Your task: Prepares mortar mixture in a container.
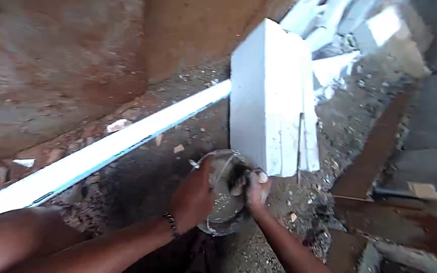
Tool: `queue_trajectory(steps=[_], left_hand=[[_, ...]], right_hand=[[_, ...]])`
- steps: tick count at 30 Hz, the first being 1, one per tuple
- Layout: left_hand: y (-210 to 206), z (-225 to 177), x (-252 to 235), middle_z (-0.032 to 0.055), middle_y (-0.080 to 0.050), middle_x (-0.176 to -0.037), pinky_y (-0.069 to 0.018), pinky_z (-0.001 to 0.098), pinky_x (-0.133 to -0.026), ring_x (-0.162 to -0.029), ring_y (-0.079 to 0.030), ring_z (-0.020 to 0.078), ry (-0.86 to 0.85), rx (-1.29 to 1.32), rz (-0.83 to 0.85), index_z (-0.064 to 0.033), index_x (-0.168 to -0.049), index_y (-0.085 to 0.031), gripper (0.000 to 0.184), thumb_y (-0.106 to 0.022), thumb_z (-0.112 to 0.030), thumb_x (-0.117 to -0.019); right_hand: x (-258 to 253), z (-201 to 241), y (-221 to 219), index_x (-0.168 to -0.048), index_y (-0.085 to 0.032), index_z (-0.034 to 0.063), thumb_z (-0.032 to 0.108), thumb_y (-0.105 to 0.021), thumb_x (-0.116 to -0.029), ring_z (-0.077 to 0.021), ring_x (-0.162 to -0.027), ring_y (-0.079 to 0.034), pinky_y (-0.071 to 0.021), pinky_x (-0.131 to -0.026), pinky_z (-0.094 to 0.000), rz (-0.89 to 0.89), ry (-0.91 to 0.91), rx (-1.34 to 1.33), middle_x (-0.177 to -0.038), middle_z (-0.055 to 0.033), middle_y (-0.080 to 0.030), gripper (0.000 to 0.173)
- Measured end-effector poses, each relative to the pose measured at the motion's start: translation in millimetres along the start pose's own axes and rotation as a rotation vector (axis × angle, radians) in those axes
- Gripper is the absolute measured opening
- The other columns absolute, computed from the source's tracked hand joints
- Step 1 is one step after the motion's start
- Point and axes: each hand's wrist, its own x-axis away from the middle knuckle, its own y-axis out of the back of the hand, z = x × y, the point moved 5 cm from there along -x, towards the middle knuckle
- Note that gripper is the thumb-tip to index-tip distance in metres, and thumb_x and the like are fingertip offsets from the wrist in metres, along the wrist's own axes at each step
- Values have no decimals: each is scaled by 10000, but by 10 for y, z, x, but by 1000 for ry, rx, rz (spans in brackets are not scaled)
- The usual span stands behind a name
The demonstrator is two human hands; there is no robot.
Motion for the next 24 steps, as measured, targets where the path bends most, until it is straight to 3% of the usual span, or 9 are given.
queue_trajectory(steps=[2,6,8,12,16,19,24], left_hand=[[-26,11,-6,83,-591,-1397,-623,350,-825,-936,-728,160,-16,-13,-37,-114,-1592,-264,817,-728,-95,-920],[-49,19,-14,54,-613,-1360,-631,315,-793,-910,-732,127,-17,-18,-65,-123,-1554,-305,785,-754,-91,-911],[-62,39,-43,40,-612,-1359,-630,293,-762,-881,-730,111,-8,-15,-71,-134,-1549,-311,774,-749,-88,-912],[-67,67,-91,27,-611,-1351,-624,270,-725,-838,-721,95,22,-10,-72,-134,-1542,-319,766,-748,-81,-910],[-53,68,-125,7,-612,-1356,-617,252,-711,-797,-714,71,67,-20,-61,-145,-1538,-314,785,-767,-87,-901],[-54,79,-127,-3,-619,-1347,-618,243,-696,-781,-713,65,76,-11,-69,-154,-1537,-316,795,-775,-76,-893],[-53,86,-129,-15,-626,-1353,-625,256,-716,-803,-723,79,97,-6,-61,-166,-1539,-311,802,-766,-50,-888]], right_hand=[[-21,-90,80,-818,-527,67,71,-548,-903,-145,-433,-549,-527,-459,-341,-64,-114,-77,-524,5,-534,88],[-73,174,90,-757,-484,98,69,-463,-970,-137,-407,-517,-517,-450,-332,-198,-243,-283,-478,5,-476,216],[-85,326,138,-767,-483,123,85,-457,-967,-137,-406,-524,-518,-452,-334,-142,-146,-378,-473,9,-479,205],[-88,693,118,-774,-529,156,142,-631,-906,-129,-440,-544,-515,-475,-319,180,100,-310,-511,19,-510,168],[-229,1039,215,-797,-538,171,150,-638,-929,-147,-470,-586,-555,-481,-337,119,405,-227,-558,9,-557,167],[-348,851,98,-812,-558,166,168,-672,-913,-145,-500,-603,-563,-476,-347,66,534,-177,-620,11,-590,152],[-220,137,-380,-766,-569,122,102,-666,-861,-109,-540,-591,-539,-518,-302,165,314,-169,-643,13,-592,137]])
